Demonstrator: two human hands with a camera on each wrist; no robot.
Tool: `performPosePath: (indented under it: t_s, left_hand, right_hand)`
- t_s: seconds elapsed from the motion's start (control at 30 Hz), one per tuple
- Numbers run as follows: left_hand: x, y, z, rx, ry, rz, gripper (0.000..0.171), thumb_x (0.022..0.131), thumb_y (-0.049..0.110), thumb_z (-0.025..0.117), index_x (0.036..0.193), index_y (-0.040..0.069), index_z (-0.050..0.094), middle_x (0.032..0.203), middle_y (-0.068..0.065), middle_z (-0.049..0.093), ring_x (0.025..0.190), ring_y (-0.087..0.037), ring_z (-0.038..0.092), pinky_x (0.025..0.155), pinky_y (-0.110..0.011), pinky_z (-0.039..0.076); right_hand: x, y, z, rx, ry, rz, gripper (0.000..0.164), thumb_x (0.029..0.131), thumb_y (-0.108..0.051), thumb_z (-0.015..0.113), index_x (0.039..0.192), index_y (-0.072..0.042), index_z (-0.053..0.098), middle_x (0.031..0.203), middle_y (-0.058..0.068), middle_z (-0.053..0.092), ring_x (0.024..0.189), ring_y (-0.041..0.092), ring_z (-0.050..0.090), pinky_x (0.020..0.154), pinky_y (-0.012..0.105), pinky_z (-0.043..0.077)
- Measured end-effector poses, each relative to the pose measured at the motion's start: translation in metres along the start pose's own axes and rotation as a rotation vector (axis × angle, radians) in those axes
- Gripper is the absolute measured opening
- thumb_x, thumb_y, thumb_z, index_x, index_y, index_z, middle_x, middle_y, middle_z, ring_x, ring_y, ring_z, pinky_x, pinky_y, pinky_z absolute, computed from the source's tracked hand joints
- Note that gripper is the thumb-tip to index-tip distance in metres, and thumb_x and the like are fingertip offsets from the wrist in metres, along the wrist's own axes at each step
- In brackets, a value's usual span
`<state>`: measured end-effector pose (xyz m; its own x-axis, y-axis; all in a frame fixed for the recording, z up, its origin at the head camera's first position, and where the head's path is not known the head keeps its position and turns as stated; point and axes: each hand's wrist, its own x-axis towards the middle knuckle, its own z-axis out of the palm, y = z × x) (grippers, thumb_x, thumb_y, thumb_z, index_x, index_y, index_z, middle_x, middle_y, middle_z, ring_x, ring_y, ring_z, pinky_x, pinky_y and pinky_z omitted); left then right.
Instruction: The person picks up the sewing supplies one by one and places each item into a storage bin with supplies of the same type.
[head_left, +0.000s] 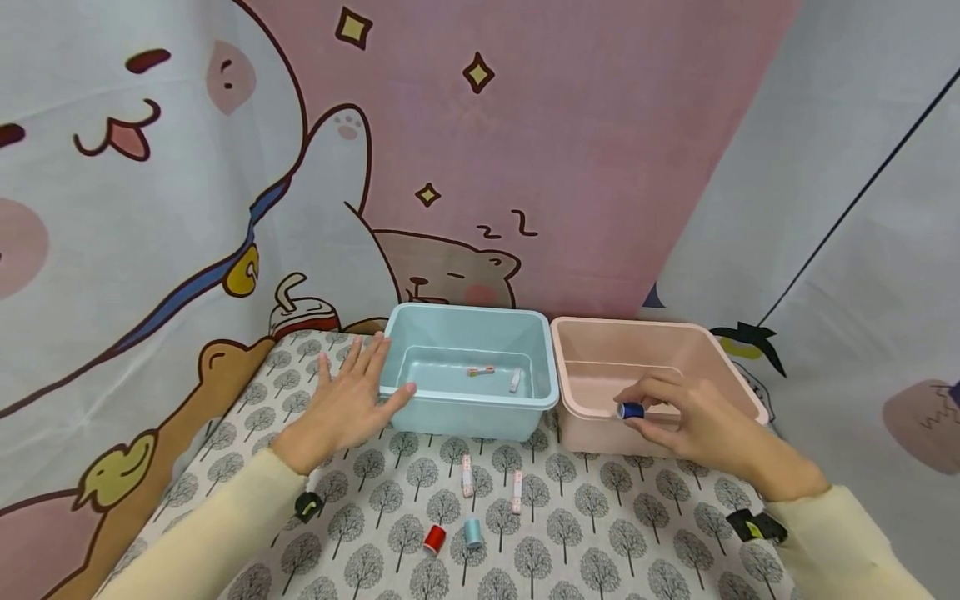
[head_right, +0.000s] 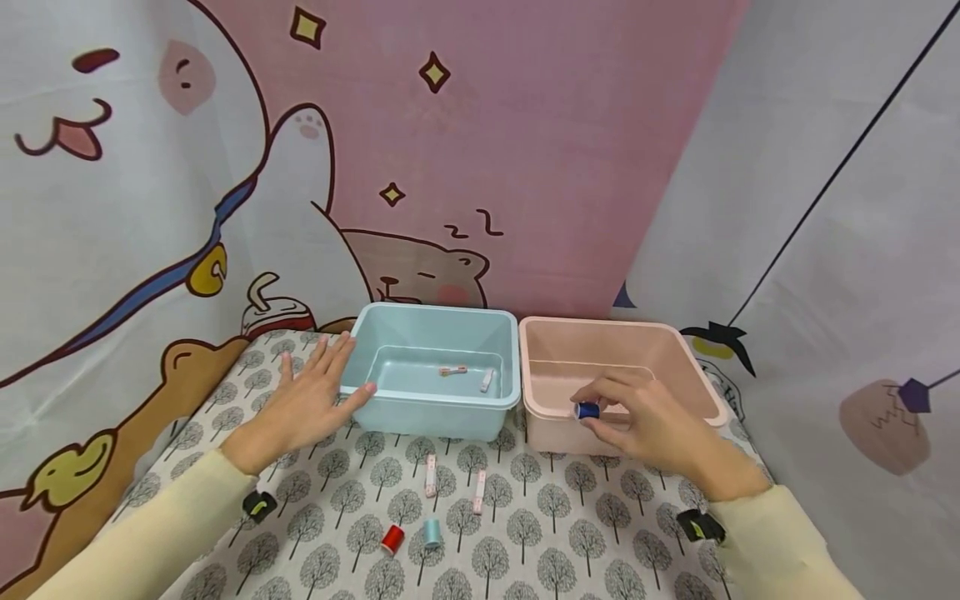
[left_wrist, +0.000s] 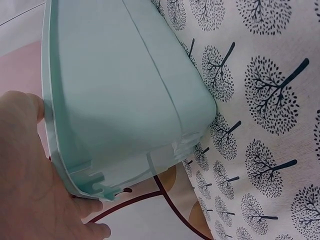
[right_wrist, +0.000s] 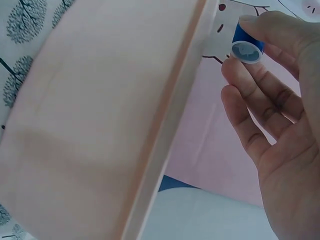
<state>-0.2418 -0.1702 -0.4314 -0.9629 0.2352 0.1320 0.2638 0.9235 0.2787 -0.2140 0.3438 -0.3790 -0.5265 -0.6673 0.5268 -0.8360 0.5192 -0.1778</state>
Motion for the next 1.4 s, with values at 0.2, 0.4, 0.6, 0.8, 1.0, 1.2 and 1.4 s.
performPosePath:
  t_s: [0.2, 0.4, 0.6, 0.8, 1.0, 1.2, 1.4]
  left_hand:
    - [0.0, -0.001, 0.001, -0.006, -0.002, -0.003, 0.102, 0.118, 0.077, 0.039, 0.188, 0.008, 0.013, 0.198, -0.011, 0.005, 0.184, -0.046, 0.003, 0.135, -0.092, -0.007]
    - [0.001, -0.002, 0.002, 0.001, 0.005, 0.001, 0.102, 0.118, 0.077, 0.038, 0.188, 0.007, 0.014, 0.198, -0.012, 0.006, 0.184, -0.047, 0.003, 0.135, -0.093, -0.006]
    - [0.002, -0.002, 0.003, -0.002, 0.011, 0.002, 0.1, 0.118, 0.072, 0.043, 0.187, 0.006, 0.015, 0.198, -0.013, 0.007, 0.184, -0.047, 0.004, 0.135, -0.093, -0.005]
    - [0.002, -0.002, 0.003, 0.001, 0.017, 0.003, 0.099, 0.118, 0.072, 0.044, 0.187, 0.006, 0.016, 0.198, -0.014, 0.009, 0.184, -0.047, 0.006, 0.134, -0.094, -0.004]
    - [0.001, -0.002, 0.002, 0.0, 0.019, 0.006, 0.101, 0.118, 0.076, 0.038, 0.187, 0.006, 0.016, 0.198, -0.013, 0.008, 0.184, -0.048, 0.005, 0.135, -0.094, -0.004]
    - [0.001, -0.002, 0.001, 0.0, 0.018, 0.009, 0.102, 0.117, 0.077, 0.037, 0.187, 0.006, 0.016, 0.198, -0.013, 0.008, 0.184, -0.048, 0.005, 0.134, -0.094, -0.004]
    - [0.0, -0.001, 0.001, -0.003, 0.018, 0.011, 0.101, 0.118, 0.075, 0.04, 0.187, 0.006, 0.016, 0.198, -0.013, 0.008, 0.184, -0.047, 0.005, 0.134, -0.093, -0.004]
  right_hand:
    - [0.006, 0.011, -0.006, -0.029, 0.025, -0.032, 0.042, 0.082, -0.003, 0.1, 0.119, -0.019, 0.086, 0.11, -0.008, 0.085, 0.09, 0.005, 0.074, 0.085, 0.008, 0.058]
    - [0.009, 0.019, -0.009, -0.084, 0.032, -0.014, 0.045, 0.078, -0.003, 0.101, 0.116, -0.021, 0.088, 0.108, -0.011, 0.086, 0.088, 0.002, 0.073, 0.081, 0.012, 0.056]
    - [0.01, 0.03, -0.01, -0.081, 0.05, -0.015, 0.043, 0.077, 0.0, 0.101, 0.115, -0.016, 0.089, 0.098, -0.011, 0.081, 0.084, -0.002, 0.067, 0.078, 0.012, 0.053]
    - [0.012, 0.039, -0.011, -0.074, 0.047, 0.008, 0.042, 0.076, 0.003, 0.101, 0.112, -0.015, 0.088, 0.099, -0.009, 0.082, 0.086, 0.01, 0.072, 0.083, 0.014, 0.056]
    - [0.015, 0.044, -0.014, -0.111, 0.037, 0.056, 0.042, 0.076, 0.002, 0.102, 0.11, -0.018, 0.088, 0.104, -0.009, 0.084, 0.089, 0.01, 0.073, 0.084, 0.017, 0.059]
    - [0.019, 0.052, -0.016, -0.084, 0.032, 0.056, 0.039, 0.08, 0.003, 0.101, 0.11, -0.019, 0.088, 0.103, -0.01, 0.085, 0.089, 0.01, 0.073, 0.084, 0.017, 0.058]
    - [0.02, 0.057, -0.019, -0.11, 0.036, 0.091, 0.04, 0.083, 0.0, 0.1, 0.115, -0.021, 0.089, 0.102, -0.011, 0.086, 0.089, 0.003, 0.074, 0.078, 0.015, 0.056]
